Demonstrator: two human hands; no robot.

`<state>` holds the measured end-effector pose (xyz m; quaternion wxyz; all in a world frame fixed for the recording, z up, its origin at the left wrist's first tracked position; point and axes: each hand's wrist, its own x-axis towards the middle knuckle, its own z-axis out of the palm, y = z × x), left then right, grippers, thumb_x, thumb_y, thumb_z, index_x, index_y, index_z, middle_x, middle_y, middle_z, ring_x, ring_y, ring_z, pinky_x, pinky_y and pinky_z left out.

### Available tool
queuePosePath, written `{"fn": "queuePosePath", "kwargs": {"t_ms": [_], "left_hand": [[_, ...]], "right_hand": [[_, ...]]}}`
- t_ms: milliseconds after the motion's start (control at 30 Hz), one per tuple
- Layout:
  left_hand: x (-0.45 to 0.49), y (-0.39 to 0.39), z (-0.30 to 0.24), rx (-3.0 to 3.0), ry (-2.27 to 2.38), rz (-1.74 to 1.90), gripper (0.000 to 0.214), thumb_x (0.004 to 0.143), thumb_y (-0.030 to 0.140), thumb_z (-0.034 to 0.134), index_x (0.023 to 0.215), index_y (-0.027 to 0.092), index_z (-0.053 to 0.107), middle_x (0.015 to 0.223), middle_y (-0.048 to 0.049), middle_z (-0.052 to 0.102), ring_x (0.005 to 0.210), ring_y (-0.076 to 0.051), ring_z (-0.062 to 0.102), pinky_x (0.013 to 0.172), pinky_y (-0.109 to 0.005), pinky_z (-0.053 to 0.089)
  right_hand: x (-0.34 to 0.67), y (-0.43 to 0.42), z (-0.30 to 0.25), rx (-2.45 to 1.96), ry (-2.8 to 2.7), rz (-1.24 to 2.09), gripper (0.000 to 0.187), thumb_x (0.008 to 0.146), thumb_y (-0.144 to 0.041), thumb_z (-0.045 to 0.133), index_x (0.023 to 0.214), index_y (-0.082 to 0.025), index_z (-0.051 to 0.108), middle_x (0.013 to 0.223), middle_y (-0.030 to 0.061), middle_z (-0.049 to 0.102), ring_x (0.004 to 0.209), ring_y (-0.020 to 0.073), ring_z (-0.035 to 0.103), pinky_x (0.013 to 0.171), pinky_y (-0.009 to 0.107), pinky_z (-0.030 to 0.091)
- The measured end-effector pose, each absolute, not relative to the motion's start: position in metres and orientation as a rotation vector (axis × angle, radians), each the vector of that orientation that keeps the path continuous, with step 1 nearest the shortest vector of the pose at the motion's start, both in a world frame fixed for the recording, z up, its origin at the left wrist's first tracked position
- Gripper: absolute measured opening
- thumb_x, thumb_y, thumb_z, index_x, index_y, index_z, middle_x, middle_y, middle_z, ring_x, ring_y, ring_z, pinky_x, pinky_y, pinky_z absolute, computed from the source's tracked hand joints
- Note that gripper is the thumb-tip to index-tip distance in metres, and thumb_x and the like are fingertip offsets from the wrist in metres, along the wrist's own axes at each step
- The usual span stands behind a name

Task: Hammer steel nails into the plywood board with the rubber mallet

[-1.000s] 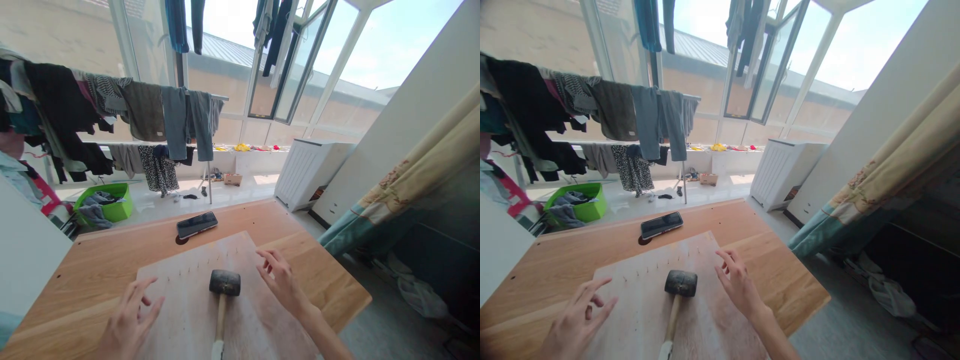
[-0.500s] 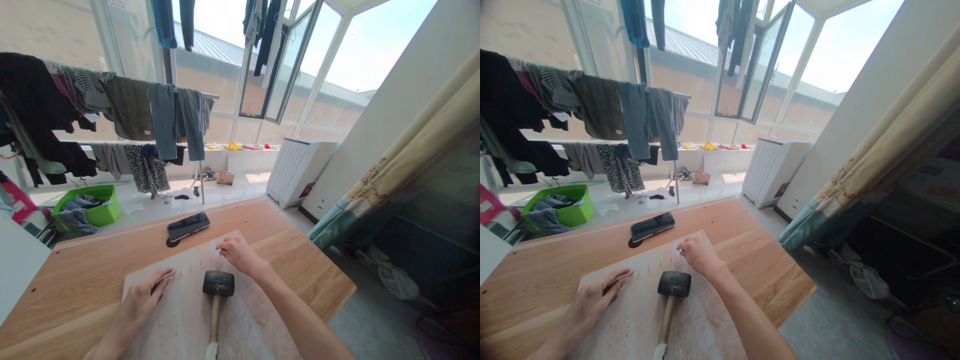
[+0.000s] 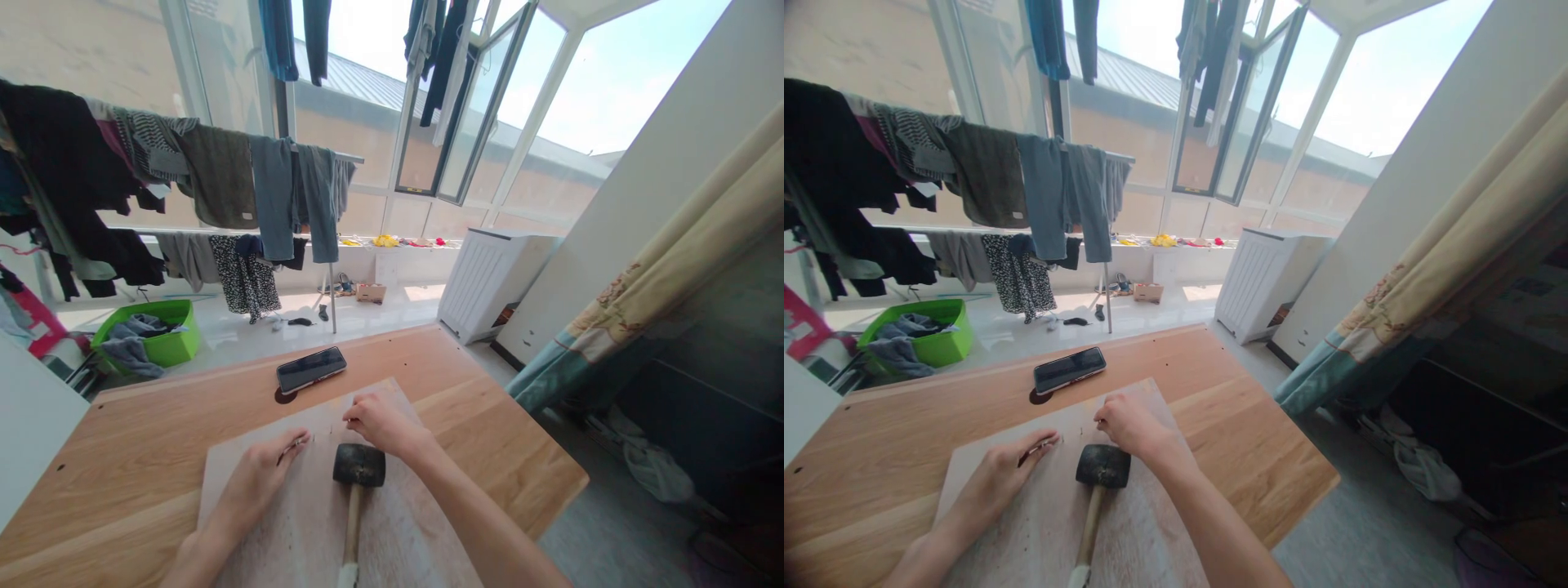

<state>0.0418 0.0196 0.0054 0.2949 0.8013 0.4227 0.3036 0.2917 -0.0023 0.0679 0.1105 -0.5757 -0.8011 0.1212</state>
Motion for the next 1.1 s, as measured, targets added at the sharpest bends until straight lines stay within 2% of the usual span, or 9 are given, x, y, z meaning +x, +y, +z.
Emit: {"fn": "queuePosePath", "kwargs": {"t_ms": [133, 167, 267, 367, 433, 500, 600, 800, 1100], "left_hand": [[0.05, 0.016, 0.014, 2.06, 1.222, 0.814, 0.041, 0.094, 0.052, 0.05, 0.109, 0.024, 0.076, 0.07, 0.0012, 0.077, 0.049, -0.017, 0.067, 0.057, -0.025, 0.056], [0.051, 0.016, 0.015, 2.051, 1.247, 0.816, 0.042, 0.094, 0.052, 0.049, 0.11, 0.024, 0.075, 0.068, 0.0018, 0.076, 0.046, -0.016, 0.065, 0.056, -0.025, 0.055], [0.058, 0.016, 0.013, 2.093, 1.226, 0.747, 0.037, 0.093, 0.046, 0.049, 0.108, 0.026, 0.076, 0.091, -0.0017, 0.081, 0.072, -0.021, 0.076, 0.071, -0.028, 0.057], [0.065, 0.017, 0.012, 2.115, 1.196, 0.662, 0.036, 0.092, 0.04, 0.046, 0.106, 0.027, 0.077, 0.106, -0.0041, 0.08, 0.097, -0.027, 0.076, 0.079, -0.031, 0.056], [0.07, 0.017, 0.013, 2.077, 1.187, 0.69, 0.036, 0.092, 0.042, 0.046, 0.104, 0.025, 0.076, 0.103, -0.0042, 0.08, 0.092, -0.026, 0.076, 0.078, -0.031, 0.056], [0.072, 0.015, 0.016, 1.999, 1.198, 0.753, 0.039, 0.092, 0.048, 0.048, 0.105, 0.024, 0.075, 0.089, -0.0028, 0.08, 0.072, -0.022, 0.074, 0.071, -0.03, 0.055], [0.075, 0.012, 0.02, 1.873, 1.26, 0.831, 0.045, 0.09, 0.056, 0.051, 0.108, 0.022, 0.074, 0.067, 0.0013, 0.074, 0.047, -0.017, 0.062, 0.058, -0.027, 0.05], [0.072, 0.006, 0.022, 1.795, 1.229, 0.881, 0.041, 0.088, 0.054, 0.057, 0.105, 0.021, 0.075, 0.074, 0.001, 0.075, 0.046, -0.014, 0.06, 0.054, -0.024, 0.048], [0.049, -0.021, 0.041, 1.923, 1.224, 1.021, 0.034, 0.092, 0.049, 0.059, 0.1, 0.023, 0.079, 0.05, 0.0057, 0.062, 0.04, -0.011, 0.057, 0.047, -0.019, 0.047]], "right_hand": [[0.286, 0.001, 0.072, -1.676, -2.398, 0.346, 0.023, 0.094, -0.018, 0.061, 0.083, -0.021, 0.081, 0.087, 0.0066, 0.077, 0.076, 0.0153, 0.067, 0.066, 0.022, 0.042], [0.284, 0.002, 0.072, -1.669, -2.402, 0.344, 0.023, 0.096, -0.018, 0.06, 0.086, -0.021, 0.081, 0.089, 0.0068, 0.077, 0.078, 0.0154, 0.067, 0.068, 0.022, 0.042], [0.278, 0.004, 0.072, -1.613, -2.447, 0.382, 0.02, 0.095, -0.021, 0.062, 0.09, -0.021, 0.081, 0.09, 0.0062, 0.077, 0.08, 0.0154, 0.068, 0.07, 0.021, 0.044], [0.27, 0.005, 0.068, -1.57, -2.481, 0.429, 0.018, 0.093, -0.021, 0.065, 0.086, -0.019, 0.082, 0.086, 0.0063, 0.077, 0.077, 0.016, 0.068, 0.067, 0.021, 0.044], [0.267, 0.006, 0.066, -1.562, -2.462, 0.438, 0.019, 0.094, -0.02, 0.064, 0.088, -0.018, 0.082, 0.086, 0.0073, 0.077, 0.076, 0.0164, 0.068, 0.067, 0.022, 0.044], [0.265, 0.006, 0.065, -1.552, -2.421, 0.442, 0.021, 0.096, -0.02, 0.061, 0.092, -0.017, 0.082, 0.088, 0.0079, 0.077, 0.078, 0.0163, 0.067, 0.069, 0.022, 0.044], [0.264, 0.007, 0.066, -1.538, -2.358, 0.46, 0.022, 0.097, -0.019, 0.059, 0.093, -0.017, 0.081, 0.089, 0.0076, 0.076, 0.079, 0.0156, 0.067, 0.071, 0.022, 0.044], [0.26, 0.002, 0.07, -1.503, -2.263, 0.549, 0.02, 0.092, -0.016, 0.064, 0.083, -0.013, 0.081, 0.079, 0.0078, 0.075, 0.072, 0.0158, 0.064, 0.067, 0.023, 0.042], [0.26, -0.015, 0.084, -1.339, -2.183, 0.762, 0.021, 0.096, -0.03, 0.063, 0.096, -0.017, 0.079, 0.079, 0.0014, 0.074, 0.071, 0.0124, 0.065, 0.063, 0.018, 0.045]]}}
